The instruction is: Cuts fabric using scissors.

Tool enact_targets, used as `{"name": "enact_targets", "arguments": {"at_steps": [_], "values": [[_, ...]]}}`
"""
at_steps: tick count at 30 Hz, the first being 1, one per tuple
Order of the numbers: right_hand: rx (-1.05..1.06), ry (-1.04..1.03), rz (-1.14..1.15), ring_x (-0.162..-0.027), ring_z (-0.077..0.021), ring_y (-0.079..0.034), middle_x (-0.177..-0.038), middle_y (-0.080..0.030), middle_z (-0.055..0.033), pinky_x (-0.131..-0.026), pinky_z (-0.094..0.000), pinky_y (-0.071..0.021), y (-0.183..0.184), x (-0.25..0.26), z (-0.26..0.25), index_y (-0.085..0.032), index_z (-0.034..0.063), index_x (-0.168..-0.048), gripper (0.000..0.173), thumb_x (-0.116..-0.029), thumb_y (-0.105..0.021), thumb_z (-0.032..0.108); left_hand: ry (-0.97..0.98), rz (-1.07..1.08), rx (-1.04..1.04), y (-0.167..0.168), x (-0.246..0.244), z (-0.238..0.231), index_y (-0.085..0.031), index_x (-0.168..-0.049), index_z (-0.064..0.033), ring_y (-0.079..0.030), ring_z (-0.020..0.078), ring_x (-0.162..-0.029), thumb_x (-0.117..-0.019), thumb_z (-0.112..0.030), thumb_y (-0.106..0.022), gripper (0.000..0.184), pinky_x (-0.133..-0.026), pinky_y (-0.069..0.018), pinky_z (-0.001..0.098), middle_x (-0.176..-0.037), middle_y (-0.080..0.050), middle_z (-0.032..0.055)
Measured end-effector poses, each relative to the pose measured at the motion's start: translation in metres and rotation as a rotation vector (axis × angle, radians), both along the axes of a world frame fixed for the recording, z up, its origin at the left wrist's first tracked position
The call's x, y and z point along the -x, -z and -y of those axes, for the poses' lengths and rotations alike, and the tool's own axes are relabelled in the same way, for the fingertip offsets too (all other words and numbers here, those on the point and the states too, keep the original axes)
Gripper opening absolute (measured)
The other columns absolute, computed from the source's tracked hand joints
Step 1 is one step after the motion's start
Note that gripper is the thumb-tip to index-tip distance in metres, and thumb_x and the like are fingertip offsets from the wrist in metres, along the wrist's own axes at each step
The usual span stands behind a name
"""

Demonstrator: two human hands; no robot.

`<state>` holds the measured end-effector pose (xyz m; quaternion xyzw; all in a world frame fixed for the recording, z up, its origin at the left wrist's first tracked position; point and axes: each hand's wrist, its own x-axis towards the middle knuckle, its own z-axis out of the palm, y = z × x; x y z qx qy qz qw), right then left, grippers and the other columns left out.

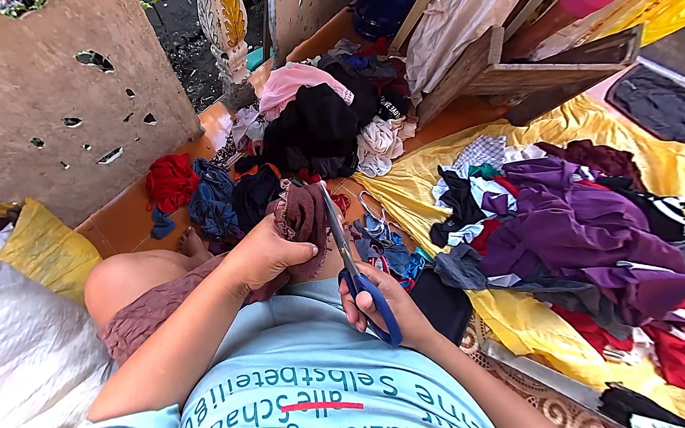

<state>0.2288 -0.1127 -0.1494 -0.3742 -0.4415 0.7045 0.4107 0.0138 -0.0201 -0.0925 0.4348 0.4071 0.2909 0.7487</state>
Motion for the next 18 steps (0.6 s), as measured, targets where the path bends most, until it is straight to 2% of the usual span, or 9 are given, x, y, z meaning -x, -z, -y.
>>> {"name": "enact_targets", "arguments": {"at_steps": [6,14,18], "values": [[0.046,0.01,0.021,-0.055,0.0021,-0.06,-0.068,-0.064,0.0128,-0.05,-0.0138,-0.0504,-0.0005,-0.0011,0.0019,-0.059,0.0176,-0.098,0.035,-0.091,-0.071,0.049,0.014,-0.02,-0.009,0.0022,-0.0009,0.0,-0.062,-0.107,-0.0067,-0.071,0.0053,-0.086,-0.0834,0.015,-0.064,0.032,-0.083,-0.0597,0.0237,-0.092,-0.074,-0.0013],[-0.003,-0.007,-0.034,-0.056,0.0023,-0.06,-0.07,-0.064,0.0128,-0.051,-0.0139,-0.0507,0.0019,-0.0029,0.0001,-0.059,0.0178,-0.1,0.041,-0.0902,-0.068,0.056,0.038,-0.064,-0.049,0.0011,-0.0001,-0.0011,-0.061,-0.108,-0.007,-0.07,0.0034,-0.087,-0.0825,0.013,-0.065,0.033,-0.083,-0.0592,0.0224,-0.092,-0.073,-0.0031],[0.04,0.004,0.01,-0.054,0.0021,-0.06,-0.068,-0.063,0.013,-0.049,-0.014,-0.0501,-0.0009,-0.0009,0.0007,-0.059,0.0179,-0.098,0.036,-0.0905,-0.071,0.051,0.042,-0.114,-0.078,0.0007,0.0004,-0.0002,-0.062,-0.108,-0.0068,-0.07,0.0018,-0.089,-0.0824,0.012,-0.066,0.032,-0.084,-0.0584,0.0214,-0.093,-0.073,-0.0043]]}}
